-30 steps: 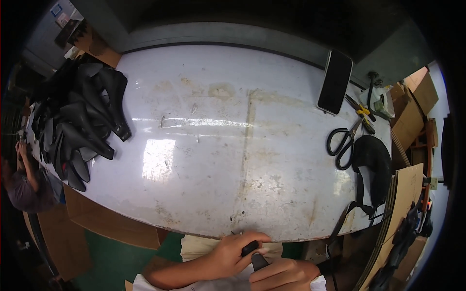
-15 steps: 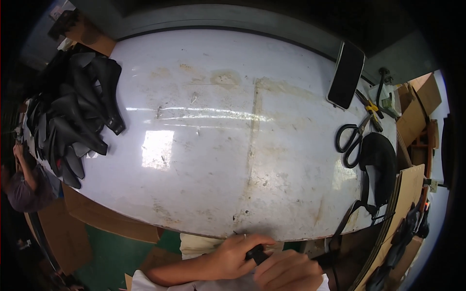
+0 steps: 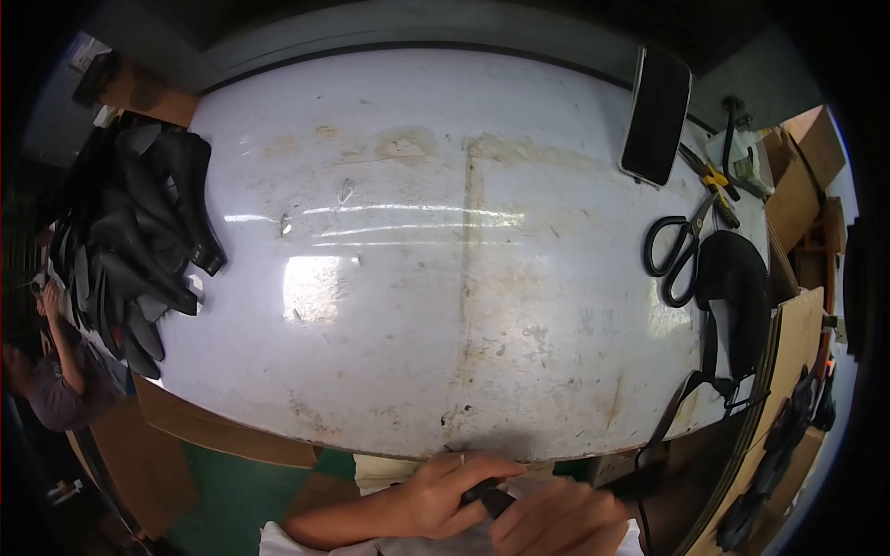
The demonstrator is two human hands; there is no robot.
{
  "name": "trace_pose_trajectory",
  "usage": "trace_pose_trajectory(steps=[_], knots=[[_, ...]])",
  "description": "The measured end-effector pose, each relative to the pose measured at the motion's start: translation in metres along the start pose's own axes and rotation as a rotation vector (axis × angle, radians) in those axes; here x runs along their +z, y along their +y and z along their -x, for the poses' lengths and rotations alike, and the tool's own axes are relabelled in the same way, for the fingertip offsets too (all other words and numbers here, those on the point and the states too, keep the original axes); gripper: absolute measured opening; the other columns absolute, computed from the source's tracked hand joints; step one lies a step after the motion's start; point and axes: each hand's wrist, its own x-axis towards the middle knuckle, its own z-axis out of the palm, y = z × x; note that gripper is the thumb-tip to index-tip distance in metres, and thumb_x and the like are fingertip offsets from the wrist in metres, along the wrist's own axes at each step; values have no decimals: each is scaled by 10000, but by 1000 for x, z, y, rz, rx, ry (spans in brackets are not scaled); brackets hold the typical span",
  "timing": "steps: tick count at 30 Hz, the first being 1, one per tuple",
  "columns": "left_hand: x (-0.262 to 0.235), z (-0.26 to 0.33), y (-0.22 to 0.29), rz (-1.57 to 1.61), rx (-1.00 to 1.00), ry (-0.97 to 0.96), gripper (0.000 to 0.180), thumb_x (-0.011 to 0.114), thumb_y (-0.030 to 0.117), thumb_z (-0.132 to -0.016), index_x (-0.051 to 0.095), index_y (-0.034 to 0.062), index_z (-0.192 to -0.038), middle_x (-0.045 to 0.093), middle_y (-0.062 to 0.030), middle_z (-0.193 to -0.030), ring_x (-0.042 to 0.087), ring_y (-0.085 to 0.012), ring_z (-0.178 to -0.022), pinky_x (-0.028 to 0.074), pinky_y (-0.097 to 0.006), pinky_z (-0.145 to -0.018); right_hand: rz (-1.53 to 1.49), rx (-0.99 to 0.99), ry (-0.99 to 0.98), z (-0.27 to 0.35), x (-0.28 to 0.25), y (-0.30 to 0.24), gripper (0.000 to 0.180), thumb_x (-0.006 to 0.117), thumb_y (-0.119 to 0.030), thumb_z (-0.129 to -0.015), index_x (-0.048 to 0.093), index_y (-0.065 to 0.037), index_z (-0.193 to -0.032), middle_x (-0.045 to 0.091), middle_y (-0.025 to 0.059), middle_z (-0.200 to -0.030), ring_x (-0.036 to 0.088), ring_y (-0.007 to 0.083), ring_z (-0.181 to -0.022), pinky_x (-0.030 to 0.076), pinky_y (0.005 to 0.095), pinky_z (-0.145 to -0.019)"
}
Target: Trimming and inspecting plastic bicycle saddle shells at a manufacturing workstation.
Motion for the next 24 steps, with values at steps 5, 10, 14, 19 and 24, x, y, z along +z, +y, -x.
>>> trace_pose_trajectory(steps=[5,10,14,19,24], knots=[[0,-4,1,-83,32,90,238,630,82,-946,687,-61,-1128,690,-135,-853,683,-250,-694,551,-346,-625,-306,27,-162,1,-18,10,92,668,-20,-901,633,44,-844,634,148,-719,645,301,-629,578,426,-624],[-1,-3,0,-9,34,5,362,641,29,-896,626,-49,-1250,696,-181,-941,691,-305,-768,565,-368,-678,-263,-19,-131,21,-20,-12,73,655,-21,-893,655,49,-870,655,160,-753,665,311,-682,590,448,-668],[-2,-4,-6,42,9,-15,408,621,13,-847,633,-57,-1249,692,-180,-919,685,-295,-744,559,-364,-666,-154,14,-154,33,-15,-5,68,649,-24,-883,644,37,-854,656,145,-749,660,291,-663,596,442,-652],[-1,0,-8,33,31,13,414,637,13,-818,636,-90,-1219,678,-172,-864,678,-280,-708,550,-355,-624,-139,-45,41,14,-8,7,181,618,-64,-952,629,15,-789,616,106,-683,624,236,-584,581,422,-585],[1,2,-12,12,99,59,385,648,10,-814,639,-128,-1173,662,-167,-827,668,-272,-678,543,-364,-598,-441,-19,455,37,3,17,255,671,-117,-957,620,25,-751,582,91,-622,614,220,-569,566,400,-543]])
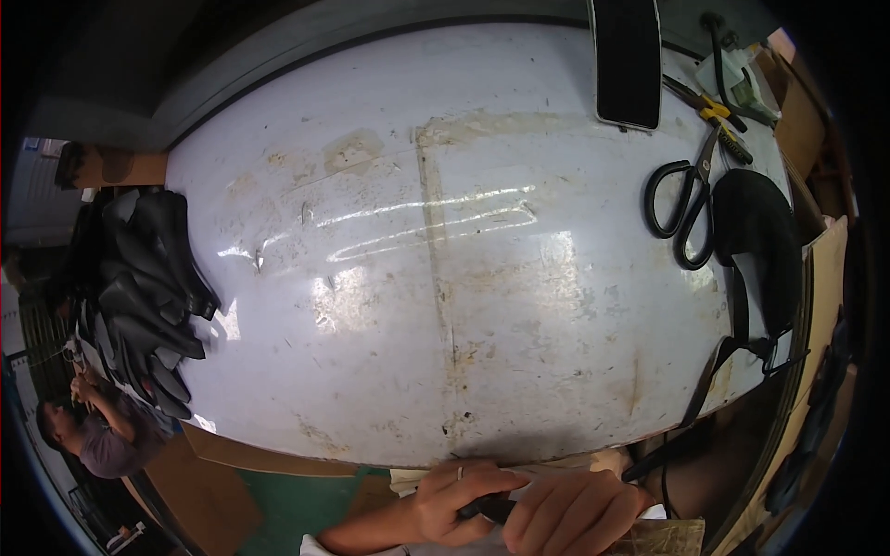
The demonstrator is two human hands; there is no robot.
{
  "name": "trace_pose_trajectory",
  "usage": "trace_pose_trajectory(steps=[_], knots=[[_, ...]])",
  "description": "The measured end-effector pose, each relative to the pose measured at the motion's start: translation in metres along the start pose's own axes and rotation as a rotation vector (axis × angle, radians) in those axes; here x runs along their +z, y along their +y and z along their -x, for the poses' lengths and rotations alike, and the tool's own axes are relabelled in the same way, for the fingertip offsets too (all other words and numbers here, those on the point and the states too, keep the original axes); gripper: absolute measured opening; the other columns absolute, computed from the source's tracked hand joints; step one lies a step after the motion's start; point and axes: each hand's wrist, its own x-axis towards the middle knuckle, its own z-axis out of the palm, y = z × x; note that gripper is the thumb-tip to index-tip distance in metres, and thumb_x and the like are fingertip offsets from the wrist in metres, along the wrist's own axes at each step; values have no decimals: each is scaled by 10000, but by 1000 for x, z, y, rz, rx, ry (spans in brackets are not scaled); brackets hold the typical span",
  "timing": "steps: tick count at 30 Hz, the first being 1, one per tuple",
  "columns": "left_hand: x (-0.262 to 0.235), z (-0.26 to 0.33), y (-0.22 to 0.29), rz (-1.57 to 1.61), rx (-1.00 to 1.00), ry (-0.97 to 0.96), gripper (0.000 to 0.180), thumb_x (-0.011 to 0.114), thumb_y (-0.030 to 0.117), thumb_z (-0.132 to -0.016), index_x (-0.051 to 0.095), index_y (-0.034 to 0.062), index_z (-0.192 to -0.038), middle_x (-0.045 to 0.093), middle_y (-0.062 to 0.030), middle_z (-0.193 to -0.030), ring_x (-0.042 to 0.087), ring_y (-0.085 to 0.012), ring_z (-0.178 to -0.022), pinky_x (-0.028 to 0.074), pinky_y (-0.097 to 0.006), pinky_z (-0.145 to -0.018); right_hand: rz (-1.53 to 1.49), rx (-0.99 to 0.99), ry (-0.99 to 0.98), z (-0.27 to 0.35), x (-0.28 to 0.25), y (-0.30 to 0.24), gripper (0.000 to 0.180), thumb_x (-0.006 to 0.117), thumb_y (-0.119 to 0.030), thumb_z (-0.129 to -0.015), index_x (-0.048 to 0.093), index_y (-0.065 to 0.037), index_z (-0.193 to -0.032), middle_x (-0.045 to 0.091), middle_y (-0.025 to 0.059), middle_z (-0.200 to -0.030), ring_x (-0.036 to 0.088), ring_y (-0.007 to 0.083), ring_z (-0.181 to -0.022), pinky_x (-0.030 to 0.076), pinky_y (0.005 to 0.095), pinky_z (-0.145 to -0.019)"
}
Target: Trimming and inspecting plastic bicycle saddle shells at a manufacturing workstation.
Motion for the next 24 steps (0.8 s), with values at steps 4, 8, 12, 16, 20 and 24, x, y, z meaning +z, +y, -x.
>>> trace_pose_trajectory(steps=[4,8,12,16,20,24], knots=[[-4,-5,1,-5,2,-49,312,614,117,-947,646,-157,-1091,680,-185,-773,688,-290,-653,575,-385,-609,66,-66,-188,-12,0,-11,207,715,-106,-930,607,31,-819,609,93,-656,616,228,-551,581,403,-554],[-2,-4,1,39,-12,-18,324,638,144,-955,652,-151,-1088,672,-170,-740,684,-273,-630,572,-381,-595,174,-85,-370,-12,-6,-13,178,673,-106,-931,620,35,-837,652,117,-730,650,251,-627,597,402,-604],[1,-2,3,44,-49,23,293,653,125,-939,667,-136,-1073,666,-156,-712,683,-269,-619,576,-381,-594,261,-91,-452,-12,-4,-13,170,626,-108,-935,628,38,-849,668,130,-757,666,263,-676,599,406,-628],[0,-7,5,14,-33,17,275,662,112,-930,675,-129,-1062,678,-165,-736,688,-268,-623,583,-380,-606,165,-65,-245,-9,4,-6,160,617,-72,-935,620,32,-813,657,116,-745,650,232,-665,585,405,-628],[-4,-7,2,-37,35,16,276,658,50,-894,670,-125,-1107,696,-177,-819,691,-271,-656,582,-377,-626,-142,47,322,13,13,7,203,618,-84,-954,617,31,-787,639,113,-724,641,226,-647,571,399,-618],[-7,-2,2,7,-16,-45,299,652,-22,-885,663,-119,-1167,699,-173,-858,690,-275,-682,574,-370,-628,119,-6,-364,-16,2,-12,144,632,-33,-909,610,14,-775,625,123,-716,637,279,-620,577,441,-615]])
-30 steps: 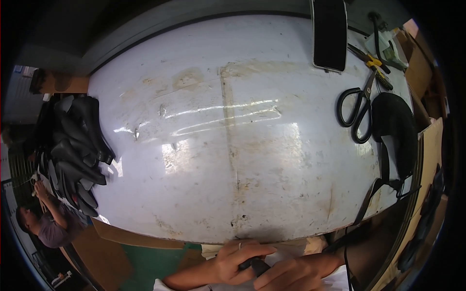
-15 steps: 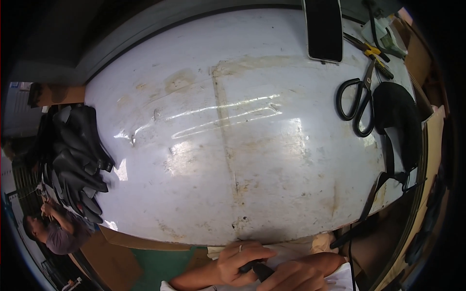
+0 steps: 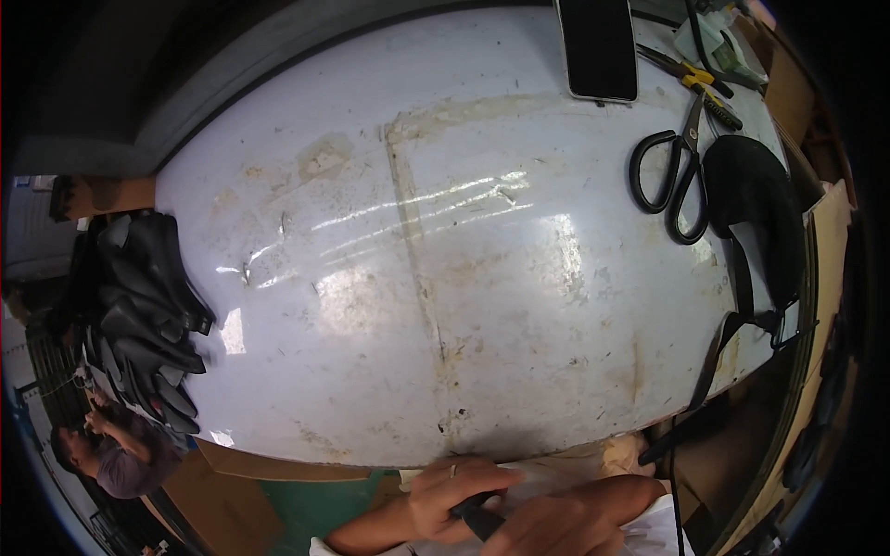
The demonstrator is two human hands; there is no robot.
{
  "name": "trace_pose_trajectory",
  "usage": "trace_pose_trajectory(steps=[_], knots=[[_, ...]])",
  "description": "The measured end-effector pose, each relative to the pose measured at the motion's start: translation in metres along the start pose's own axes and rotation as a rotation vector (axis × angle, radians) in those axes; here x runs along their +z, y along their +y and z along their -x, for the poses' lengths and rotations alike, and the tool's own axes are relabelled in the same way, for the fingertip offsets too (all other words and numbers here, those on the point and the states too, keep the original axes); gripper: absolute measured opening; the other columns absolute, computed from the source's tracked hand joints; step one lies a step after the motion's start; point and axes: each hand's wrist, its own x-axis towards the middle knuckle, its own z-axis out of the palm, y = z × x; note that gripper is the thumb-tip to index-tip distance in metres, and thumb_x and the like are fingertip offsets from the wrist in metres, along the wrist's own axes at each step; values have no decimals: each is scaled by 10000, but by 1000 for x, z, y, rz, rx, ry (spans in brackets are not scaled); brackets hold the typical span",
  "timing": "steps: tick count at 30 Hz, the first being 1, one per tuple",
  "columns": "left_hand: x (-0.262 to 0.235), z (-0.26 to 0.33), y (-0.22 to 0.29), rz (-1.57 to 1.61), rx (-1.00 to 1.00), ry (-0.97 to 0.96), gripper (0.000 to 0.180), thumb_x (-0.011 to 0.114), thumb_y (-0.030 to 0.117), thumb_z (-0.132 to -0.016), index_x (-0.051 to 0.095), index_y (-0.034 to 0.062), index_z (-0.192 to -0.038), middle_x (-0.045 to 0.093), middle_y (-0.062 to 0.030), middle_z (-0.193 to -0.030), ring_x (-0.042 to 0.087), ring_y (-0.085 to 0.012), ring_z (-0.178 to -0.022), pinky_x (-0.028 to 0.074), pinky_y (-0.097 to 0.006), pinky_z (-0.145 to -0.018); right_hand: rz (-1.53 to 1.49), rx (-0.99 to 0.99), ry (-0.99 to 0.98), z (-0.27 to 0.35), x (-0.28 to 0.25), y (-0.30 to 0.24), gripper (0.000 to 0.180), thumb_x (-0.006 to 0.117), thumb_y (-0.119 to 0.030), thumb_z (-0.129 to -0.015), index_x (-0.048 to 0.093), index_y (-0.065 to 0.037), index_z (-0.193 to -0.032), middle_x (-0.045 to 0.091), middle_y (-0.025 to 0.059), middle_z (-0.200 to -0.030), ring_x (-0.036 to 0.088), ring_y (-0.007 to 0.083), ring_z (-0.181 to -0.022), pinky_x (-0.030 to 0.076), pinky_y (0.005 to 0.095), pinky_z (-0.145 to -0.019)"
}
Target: Trimming and inspecting plastic bicycle saddle shells at a manufacturing workstation.
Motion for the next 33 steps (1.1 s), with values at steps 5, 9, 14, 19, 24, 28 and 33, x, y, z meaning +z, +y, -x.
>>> trace_pose_trajectory(steps=[5,9,14,19,24,28,33], knots=[[3,0,2,12,-19,22,292,657,-29,-902,661,-121,-1179,688,-164,-816,682,-263,-659,564,-359,-607,-1,-34,-52,20,12,-1,127,647,-52,-900,628,24,-800,627,149,-720,651,307,-640,580,459,-624],[5,-6,5,-12,-22,52,330,642,173,-1010,676,-136,-1121,690,-185,-784,694,-246,-623,558,-341,-569,355,-371,66,34,26,13,278,702,-198,-927,617,-69,-695,589,47,-662,553,175,-519,433,298,-488],[2,-6,5,-52,-22,24,295,639,71,-949,663,-118,-1174,685,-158,-800,687,-236,-651,554,-331,-588,287,-170,130,23,25,13,257,681,-220,-953,656,-75,-742,613,43,-698,560,176,-525,451,325,-502],[3,-3,6,-140,4,67,360,644,-65,-866,653,-96,-1224,679,-124,-827,679,-235,-689,556,-339,-631,103,93,-182,9,6,2,120,696,-33,-877,639,25,-790,654,160,-741,652,310,-617,568,450,-613],[-2,-4,12,-9,-135,-38,375,614,-37,-908,622,-84,-1280,696,-153,-907,694,-246,-756,570,-334,-698,93,62,-56,1,-3,-10,117,732,-25,-851,646,25,-789,662,137,-747,668,299,-651,596,452,-659],[-4,-9,15,35,-140,-66,370,591,-26,-939,598,-93,-1303,701,-175,-945,705,-248,-802,573,-334,-722,182,53,-121,4,-1,-28,116,737,-44,-856,650,17,-809,669,125,-737,681,289,-666,615,460,-689],[-1,-3,12,-17,-72,18,301,513,119,-1028,683,-108,-1130,734,-186,-842,742,-248,-720,600,-329,-665,210,37,-161,8,-1,-32,141,738,-62,-867,636,8,-799,679,120,-743,700,273,-685,623,458,-722]])
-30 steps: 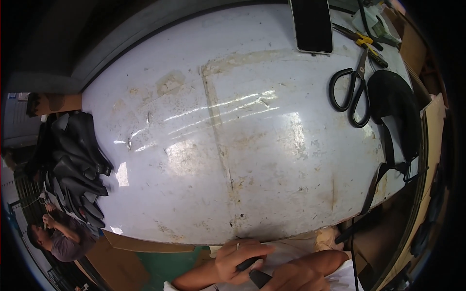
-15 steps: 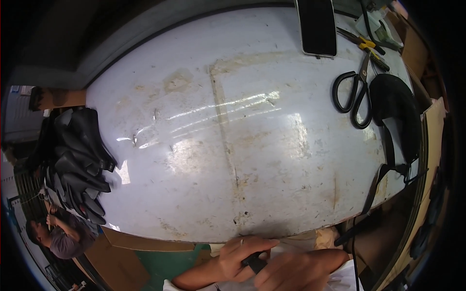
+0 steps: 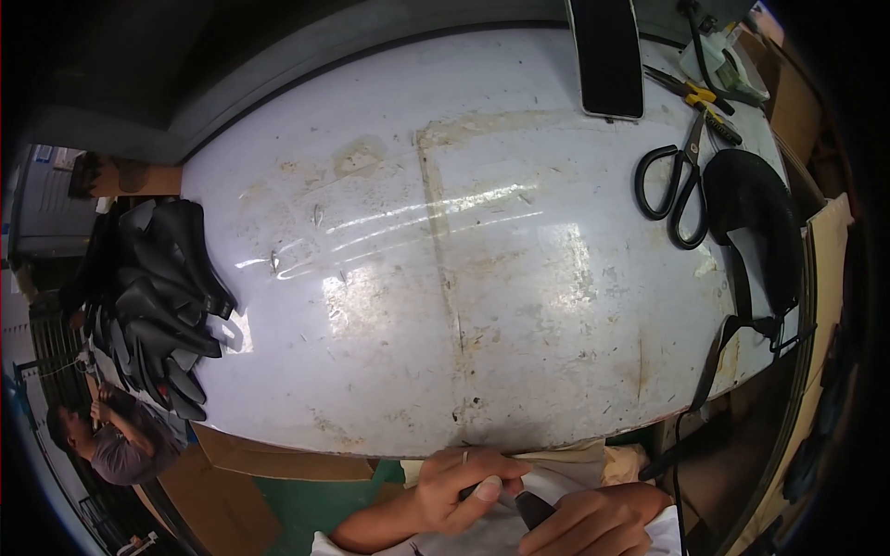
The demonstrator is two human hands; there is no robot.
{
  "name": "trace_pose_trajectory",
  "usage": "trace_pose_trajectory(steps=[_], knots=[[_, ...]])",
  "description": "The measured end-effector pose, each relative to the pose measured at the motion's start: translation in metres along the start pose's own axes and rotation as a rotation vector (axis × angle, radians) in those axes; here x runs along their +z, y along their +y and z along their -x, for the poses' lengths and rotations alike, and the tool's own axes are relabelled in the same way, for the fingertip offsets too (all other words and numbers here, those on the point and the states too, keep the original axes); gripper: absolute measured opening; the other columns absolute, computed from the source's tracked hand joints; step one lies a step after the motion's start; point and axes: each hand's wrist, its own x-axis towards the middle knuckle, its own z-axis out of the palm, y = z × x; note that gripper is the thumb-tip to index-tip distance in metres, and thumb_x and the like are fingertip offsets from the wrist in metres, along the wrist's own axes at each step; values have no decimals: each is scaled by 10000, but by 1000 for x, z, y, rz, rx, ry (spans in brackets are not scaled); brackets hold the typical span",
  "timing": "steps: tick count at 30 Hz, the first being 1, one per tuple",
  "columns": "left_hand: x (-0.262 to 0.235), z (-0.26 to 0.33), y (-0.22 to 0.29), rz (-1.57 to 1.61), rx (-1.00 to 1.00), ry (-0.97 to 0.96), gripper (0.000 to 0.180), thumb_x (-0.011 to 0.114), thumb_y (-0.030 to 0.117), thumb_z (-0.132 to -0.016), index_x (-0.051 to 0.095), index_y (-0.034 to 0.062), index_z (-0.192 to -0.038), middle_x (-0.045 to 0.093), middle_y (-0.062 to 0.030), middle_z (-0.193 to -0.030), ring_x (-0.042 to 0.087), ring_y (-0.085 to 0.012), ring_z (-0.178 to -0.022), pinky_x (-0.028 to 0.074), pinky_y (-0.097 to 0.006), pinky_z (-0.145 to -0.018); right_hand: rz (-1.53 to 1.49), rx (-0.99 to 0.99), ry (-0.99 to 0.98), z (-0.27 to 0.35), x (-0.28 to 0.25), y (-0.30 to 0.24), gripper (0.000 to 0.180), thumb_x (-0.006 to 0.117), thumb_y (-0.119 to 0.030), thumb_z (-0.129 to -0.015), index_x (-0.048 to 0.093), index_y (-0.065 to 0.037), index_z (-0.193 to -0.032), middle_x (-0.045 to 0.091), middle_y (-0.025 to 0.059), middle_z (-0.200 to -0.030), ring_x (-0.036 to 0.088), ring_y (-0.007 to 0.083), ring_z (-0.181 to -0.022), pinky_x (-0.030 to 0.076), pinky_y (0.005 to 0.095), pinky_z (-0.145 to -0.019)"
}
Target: Trimming and inspecting plastic bicycle saddle shells at a manufacturing workstation.
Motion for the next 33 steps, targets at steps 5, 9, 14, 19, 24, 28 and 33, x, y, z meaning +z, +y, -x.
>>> trace_pose_trajectory(steps=[5,9,14,19,24,28,33], knots=[[8,-5,11,-83,-70,32,191,611,26,-972,706,-84,-1095,744,-164,-844,748,-232,-743,596,-311,-669,39,0,-5,2,0,-6,145,740,-69,-870,632,6,-808,676,117,-742,699,265,-689,623,460,-747],[8,4,0,-24,-88,43,219,684,40,-947,711,-60,-1140,754,-147,-872,753,-224,-765,595,-306,-690,53,-16,-4,6,2,-3,164,758,-90,-864,632,0,-809,669,115,-734,696,268,-690,621,457,-755],[3,0,9,5,-61,-1,313,670,142,-977,685,-62,-1214,766,-175,-944,769,-261,-849,603,-326,-736,88,92,14,-1,-10,-20,162,762,-107,-868,659,8,-917,690,131,-837,696,292,-732,613,450,-755],[-21,6,26,310,-209,191,716,515,532,-1040,598,-133,-1294,736,-284,-1052,745,-380,-996,592,-429,-911,680,1110,559,-15,-14,-34,346,707,-45,-896,616,8,-1225,660,178,-1011,662,245,-908,534,345,-804],[-36,9,46,491,-190,569,859,399,744,-967,597,-69,-1161,684,-333,-1148,702,-472,-1050,584,-589,-932,1592,696,-32,-22,-29,-24,440,737,-66,-876,597,45,-1277,589,253,-1254,622,398,-1058,517,476,-854],[-28,-7,58,1034,253,713,675,386,729,-986,557,78,-930,735,-219,-1037,740,-400,-878,618,-525,-776,807,882,98,-11,9,-20,507,664,-15,-928,478,61,-1394,625,194,-1179,627,305,-1081,482,400,-994],[-43,-11,73,919,558,177,564,412,662,-1025,481,126,-864,570,-49,-673,522,-183,-505,446,-355,-470,-219,1229,335,16,11,-18,341,648,-60,-990,504,39,-1283,631,74,-1149,569,96,-1055,472,267,-928]])
